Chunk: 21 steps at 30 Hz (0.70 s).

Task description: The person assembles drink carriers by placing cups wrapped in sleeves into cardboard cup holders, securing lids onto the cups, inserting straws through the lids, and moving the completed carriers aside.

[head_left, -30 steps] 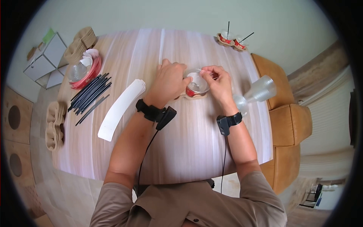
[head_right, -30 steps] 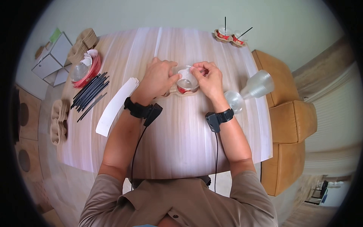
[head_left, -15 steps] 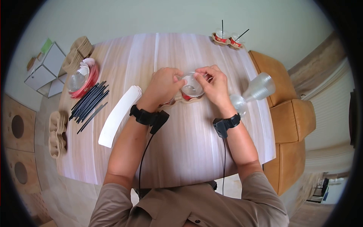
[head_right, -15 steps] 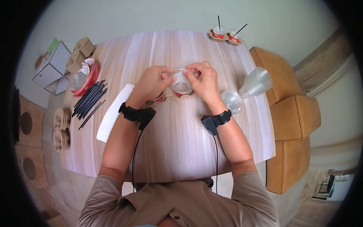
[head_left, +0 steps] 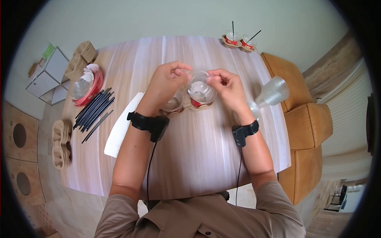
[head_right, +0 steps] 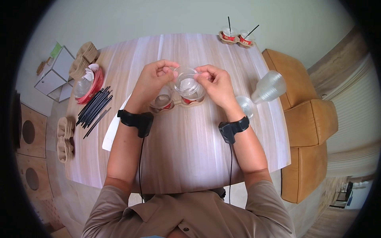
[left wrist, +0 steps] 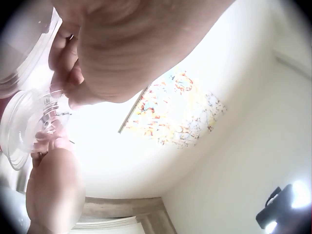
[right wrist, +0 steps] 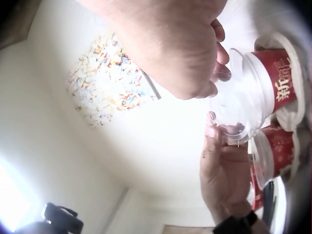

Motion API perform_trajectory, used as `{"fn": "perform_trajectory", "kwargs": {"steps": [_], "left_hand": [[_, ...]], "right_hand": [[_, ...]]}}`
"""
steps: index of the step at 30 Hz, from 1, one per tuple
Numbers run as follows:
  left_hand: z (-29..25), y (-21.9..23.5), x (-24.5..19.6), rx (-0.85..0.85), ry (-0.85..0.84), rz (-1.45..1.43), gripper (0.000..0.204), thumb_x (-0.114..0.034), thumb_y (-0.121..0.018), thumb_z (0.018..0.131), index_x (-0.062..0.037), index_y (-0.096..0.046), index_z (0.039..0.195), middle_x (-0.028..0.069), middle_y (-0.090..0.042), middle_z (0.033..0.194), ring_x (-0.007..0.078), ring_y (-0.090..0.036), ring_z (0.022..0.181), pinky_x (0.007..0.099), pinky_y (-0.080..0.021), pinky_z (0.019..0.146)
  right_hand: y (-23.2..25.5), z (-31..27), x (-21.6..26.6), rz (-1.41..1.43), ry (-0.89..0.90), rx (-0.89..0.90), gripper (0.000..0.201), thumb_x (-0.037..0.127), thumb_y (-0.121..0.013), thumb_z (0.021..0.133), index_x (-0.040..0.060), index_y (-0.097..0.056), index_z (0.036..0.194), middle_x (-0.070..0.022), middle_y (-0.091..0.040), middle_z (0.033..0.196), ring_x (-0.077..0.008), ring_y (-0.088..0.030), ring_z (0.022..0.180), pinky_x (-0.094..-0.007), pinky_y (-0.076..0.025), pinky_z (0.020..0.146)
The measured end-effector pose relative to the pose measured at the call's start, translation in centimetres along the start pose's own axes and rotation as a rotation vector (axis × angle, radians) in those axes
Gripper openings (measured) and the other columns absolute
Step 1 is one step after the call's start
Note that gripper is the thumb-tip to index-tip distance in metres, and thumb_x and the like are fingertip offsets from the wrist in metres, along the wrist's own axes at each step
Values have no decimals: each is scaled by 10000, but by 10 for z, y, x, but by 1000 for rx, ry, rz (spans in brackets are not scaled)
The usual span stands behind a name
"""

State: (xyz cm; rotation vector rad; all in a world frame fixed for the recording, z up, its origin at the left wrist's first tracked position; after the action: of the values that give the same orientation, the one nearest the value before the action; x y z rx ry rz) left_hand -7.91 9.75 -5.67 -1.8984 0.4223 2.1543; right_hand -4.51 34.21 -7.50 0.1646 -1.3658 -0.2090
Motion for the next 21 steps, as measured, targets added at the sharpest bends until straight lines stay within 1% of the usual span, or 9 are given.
{"fn": "perform_trajectory", "kwargs": {"steps": [1, 3, 4, 6, 7, 9, 16, 18, 21], "left_hand": [[0, 1, 0, -1, 1, 1, 324, -114, -764, 1038, 18, -777, 1334, -32, -726, 957, 56, -665, 888, 244, -528, 841], [2, 1, 0, 101, -27, -126, 350, -114, -748, 1052, 15, -757, 1377, -32, -732, 984, 58, -691, 923, 238, -537, 877], [2, 2, 1, 99, -26, -126, 350, -114, -748, 1052, 15, -757, 1377, -32, -732, 984, 58, -691, 923, 238, -537, 877], [3, 3, 3, 125, -36, -99, 333, -130, -743, 1061, 13, -771, 1360, -25, -725, 990, 57, -669, 915, 247, -528, 863], [4, 3, 7, 124, -34, -100, 333, -130, -743, 1061, 13, -771, 1360, -25, -725, 990, 57, -669, 915, 247, -528, 863], [7, 1, 16, 65, -39, 146, 313, -134, -725, 1065, 30, -778, 1326, -19, -711, 969, 63, -644, 898, 261, -516, 837], [7, -8, 29, 21, -35, 311, 310, -136, -701, 1028, 69, -782, 1245, 26, -736, 909, 110, -640, 857, 318, -525, 796], [5, -9, 28, -19, -65, 442, 319, -155, -713, 1012, 69, -789, 1225, 61, -750, 893, 133, -644, 839, 338, -535, 787], [3, -10, 23, -30, -15, 497, 334, -167, -723, 1006, 72, -786, 1232, 77, -751, 898, 144, -645, 823, 343, -540, 776]], "right_hand": [[1, 0, 3, 1, 0, 1, 229, 141, -826, 1027, -24, -830, 1186, -8, -785, 939, -100, -668, 835, -290, -557, 815], [3, 1, 12, 246, -45, 3, 187, 109, -796, 1051, -35, -820, 1169, 38, -755, 881, -52, -619, 766, -247, -516, 750], [6, 1, 12, 246, -46, 5, 187, 109, -796, 1051, -35, -820, 1169, 38, -755, 881, -52, -619, 766, -247, -516, 750], [11, 2, 10, 243, -130, 38, 145, 95, -785, 1056, -24, -819, 1131, 45, -728, 841, -34, -594, 739, -236, -473, 685], [12, 2, 9, 243, -132, 39, 145, 95, -785, 1056, -24, -819, 1131, 45, -728, 841, -34, -594, 739, -236, -473, 685], [13, 2, 6, 170, -176, 34, 119, 89, -781, 1051, -10, -818, 1104, 43, -718, 815, -25, -569, 714, -232, -437, 649], [12, 2, -4, 46, -184, -4, 131, 106, -790, 1032, -14, -818, 1077, 43, -704, 789, -41, -571, 712, -255, -456, 663], [13, 2, -7, -55, -149, -11, 146, 125, -804, 1023, -11, -828, 1067, 40, -700, 786, -51, -581, 719, -271, -468, 671], [15, 2, -7, -71, -148, -11, 154, 140, -809, 1012, -7, -839, 1045, 34, -698, 779, -60, -585, 712, -281, -474, 670]]}}
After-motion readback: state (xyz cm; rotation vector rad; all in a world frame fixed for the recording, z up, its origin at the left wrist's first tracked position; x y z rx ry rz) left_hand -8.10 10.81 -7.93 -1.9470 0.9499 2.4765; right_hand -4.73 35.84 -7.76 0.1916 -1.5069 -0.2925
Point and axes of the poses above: each hand's wrist, its own z-axis towards the middle knuckle, its own y-axis out of the back of the hand, x = y × z, the point moved 2 cm from there along z, towards the middle knuckle
